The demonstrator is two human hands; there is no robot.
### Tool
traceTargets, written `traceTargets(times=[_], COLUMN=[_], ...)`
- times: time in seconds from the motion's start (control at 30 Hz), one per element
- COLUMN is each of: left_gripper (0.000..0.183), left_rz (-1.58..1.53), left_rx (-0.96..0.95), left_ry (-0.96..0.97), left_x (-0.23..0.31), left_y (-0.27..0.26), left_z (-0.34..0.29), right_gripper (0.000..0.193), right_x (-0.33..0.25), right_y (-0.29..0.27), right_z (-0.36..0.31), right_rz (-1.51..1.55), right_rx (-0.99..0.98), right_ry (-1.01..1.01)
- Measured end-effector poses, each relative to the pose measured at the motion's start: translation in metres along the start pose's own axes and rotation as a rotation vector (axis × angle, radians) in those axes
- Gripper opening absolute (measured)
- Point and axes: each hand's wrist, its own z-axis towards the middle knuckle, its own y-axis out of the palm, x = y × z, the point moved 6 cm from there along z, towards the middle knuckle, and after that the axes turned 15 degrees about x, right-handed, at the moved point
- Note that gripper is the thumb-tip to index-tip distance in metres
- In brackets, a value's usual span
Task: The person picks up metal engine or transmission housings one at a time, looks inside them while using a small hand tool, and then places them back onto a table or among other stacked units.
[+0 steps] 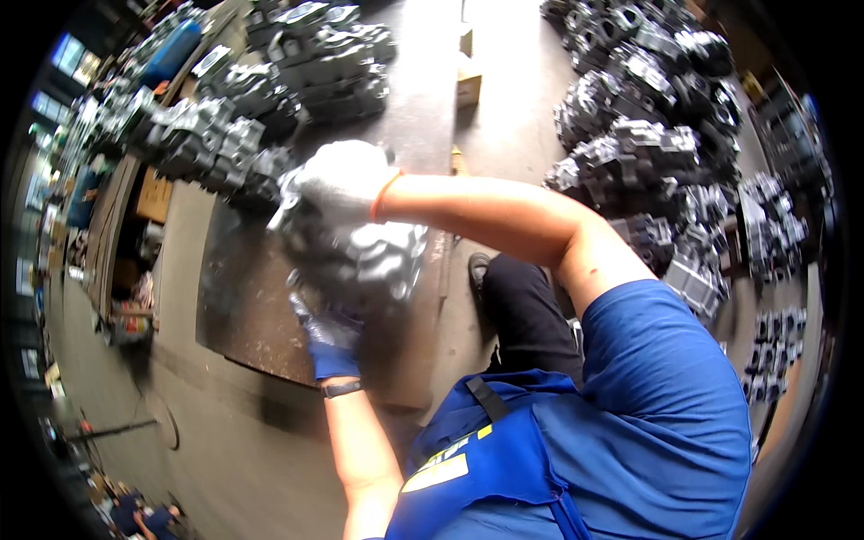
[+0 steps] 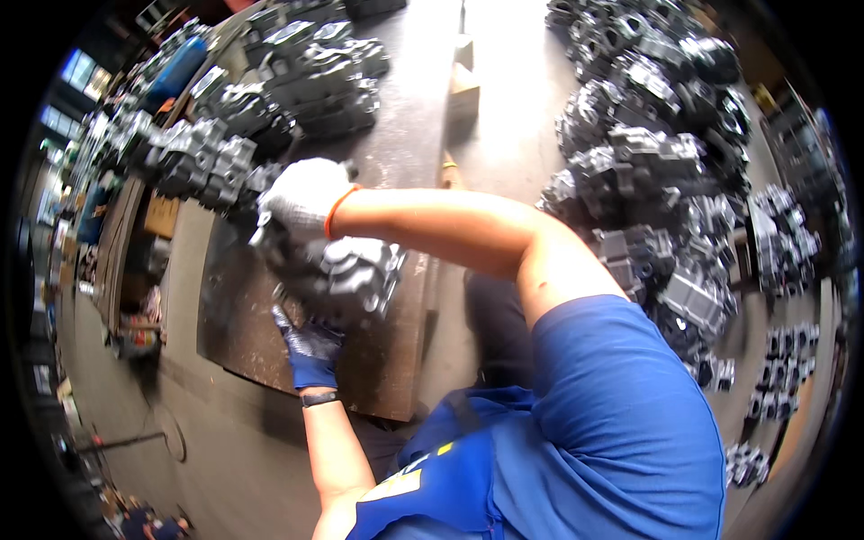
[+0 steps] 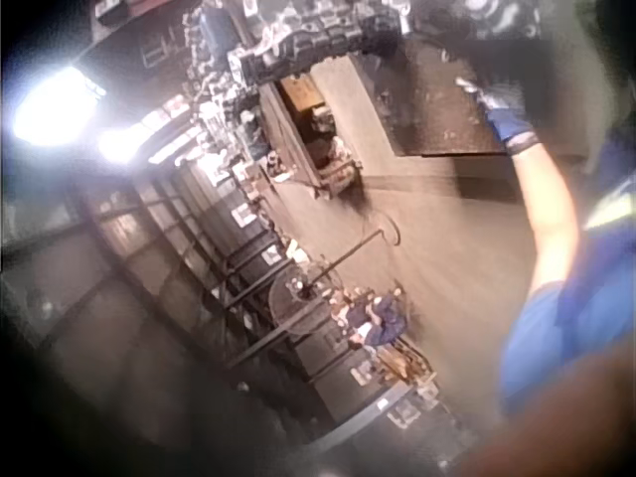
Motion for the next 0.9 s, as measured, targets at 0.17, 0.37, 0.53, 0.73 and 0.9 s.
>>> traceTargets(times=[0.17,0.37,0.53,0.73,0.9], left_gripper=[0.066,0.024,0.019,0.015,0.028], left_rz=[0.129,1.237,1.748,1.774,1.878], left_rx=[-0.185,-0.059,-0.257,-0.429,-0.152], left_ry=[0.184,1.048,1.321,1.481,1.233], left_x=[0.043,0.075,0.027,-0.022,-0.022], left_y=[0.023,0.064,0.063,0.024,0.026], left_z=[-0.064,-0.109,-0.143,-0.164,-0.163], right_gripper=[0.033,0.040,0.038,0.037,0.027], right_x=[0.011,0.051,0.038,0.029,0.008], right_y=[-0.023,0.007,-0.041,-0.025,0.019], right_z=[-0.112,-0.254,-0.306,-0.319,-0.273], right_rz=[0.205,0.563,0.751,0.714,0.355], right_rx=[0.061,0.095,-0.030,0.016,0.109], right_ry=[0.398,0.865,0.976,0.883,0.504])
